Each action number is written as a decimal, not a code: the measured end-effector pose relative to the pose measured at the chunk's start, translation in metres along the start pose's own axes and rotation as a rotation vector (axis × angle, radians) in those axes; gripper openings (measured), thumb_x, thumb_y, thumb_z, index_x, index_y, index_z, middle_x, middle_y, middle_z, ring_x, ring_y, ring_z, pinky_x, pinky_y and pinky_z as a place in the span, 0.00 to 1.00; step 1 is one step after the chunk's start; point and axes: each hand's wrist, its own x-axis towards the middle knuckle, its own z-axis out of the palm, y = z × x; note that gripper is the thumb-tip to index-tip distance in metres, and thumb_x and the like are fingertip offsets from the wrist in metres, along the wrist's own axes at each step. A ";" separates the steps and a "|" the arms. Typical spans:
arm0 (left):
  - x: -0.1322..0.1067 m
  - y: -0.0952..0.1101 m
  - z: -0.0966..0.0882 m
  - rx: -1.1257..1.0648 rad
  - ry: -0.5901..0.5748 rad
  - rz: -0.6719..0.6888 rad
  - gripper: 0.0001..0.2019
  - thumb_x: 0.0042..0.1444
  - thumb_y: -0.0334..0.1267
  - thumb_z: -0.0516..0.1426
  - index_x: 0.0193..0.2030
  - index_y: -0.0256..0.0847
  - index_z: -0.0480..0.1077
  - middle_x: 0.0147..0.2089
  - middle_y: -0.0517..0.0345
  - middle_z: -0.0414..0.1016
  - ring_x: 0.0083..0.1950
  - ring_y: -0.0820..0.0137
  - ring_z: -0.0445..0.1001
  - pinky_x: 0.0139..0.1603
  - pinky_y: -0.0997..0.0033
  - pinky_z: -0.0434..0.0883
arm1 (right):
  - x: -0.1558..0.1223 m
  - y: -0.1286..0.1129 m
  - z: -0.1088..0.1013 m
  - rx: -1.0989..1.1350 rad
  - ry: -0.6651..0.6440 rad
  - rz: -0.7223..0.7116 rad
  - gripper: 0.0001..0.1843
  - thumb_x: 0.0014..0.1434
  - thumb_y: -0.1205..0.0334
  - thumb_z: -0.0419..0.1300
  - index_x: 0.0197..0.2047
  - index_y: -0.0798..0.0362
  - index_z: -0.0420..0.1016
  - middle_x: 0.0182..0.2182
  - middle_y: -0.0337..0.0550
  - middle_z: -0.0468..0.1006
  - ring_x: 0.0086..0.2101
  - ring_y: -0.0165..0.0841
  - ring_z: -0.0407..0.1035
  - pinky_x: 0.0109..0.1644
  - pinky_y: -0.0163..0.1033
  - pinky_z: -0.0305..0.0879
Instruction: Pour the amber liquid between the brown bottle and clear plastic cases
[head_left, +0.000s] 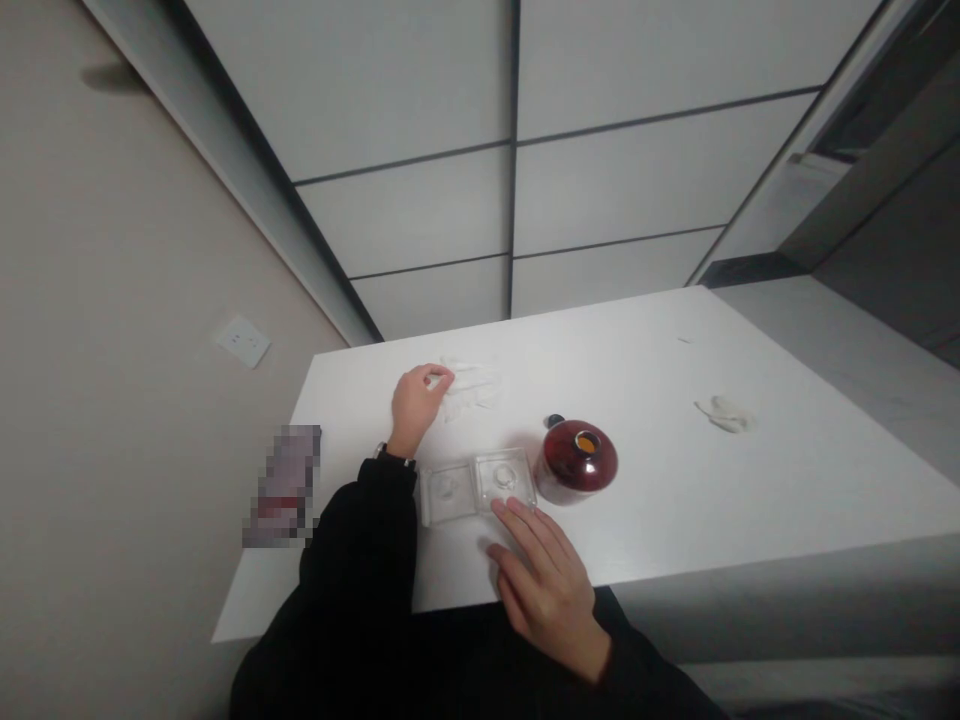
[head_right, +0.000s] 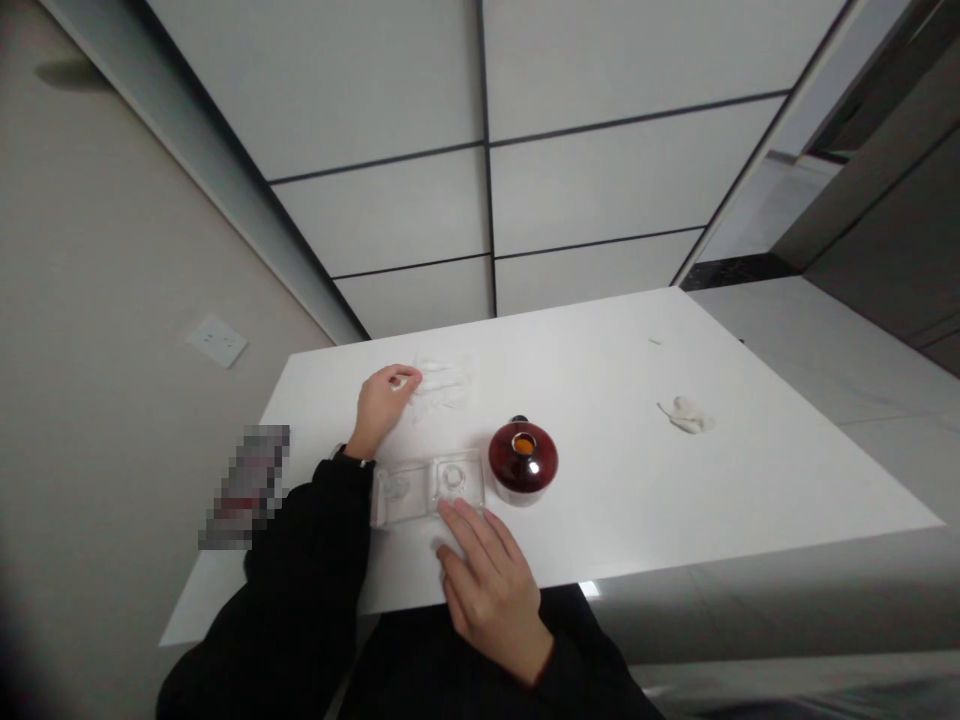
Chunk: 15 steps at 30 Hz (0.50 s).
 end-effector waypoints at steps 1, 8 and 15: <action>-0.001 0.003 -0.002 0.010 0.007 0.014 0.05 0.57 0.38 0.64 0.37 0.41 0.80 0.44 0.52 0.84 0.44 0.62 0.76 0.54 0.63 0.71 | 0.000 0.000 0.000 0.002 -0.003 0.001 0.16 0.64 0.76 0.55 0.47 0.52 0.79 0.62 0.53 0.80 0.65 0.42 0.72 0.67 0.50 0.73; -0.052 0.022 -0.047 -0.100 -0.171 0.121 0.22 0.66 0.57 0.57 0.53 0.42 0.78 0.56 0.48 0.81 0.52 0.59 0.78 0.55 0.59 0.76 | 0.004 0.000 -0.002 -0.027 0.023 -0.020 0.14 0.64 0.75 0.53 0.45 0.53 0.78 0.60 0.55 0.81 0.64 0.43 0.72 0.65 0.50 0.75; -0.134 0.006 -0.076 -0.076 -0.513 0.335 0.53 0.47 0.69 0.70 0.75 0.47 0.60 0.75 0.39 0.63 0.76 0.44 0.63 0.78 0.39 0.60 | 0.004 -0.001 -0.003 -0.010 0.029 -0.025 0.13 0.63 0.76 0.54 0.43 0.52 0.77 0.61 0.56 0.80 0.64 0.46 0.71 0.63 0.53 0.77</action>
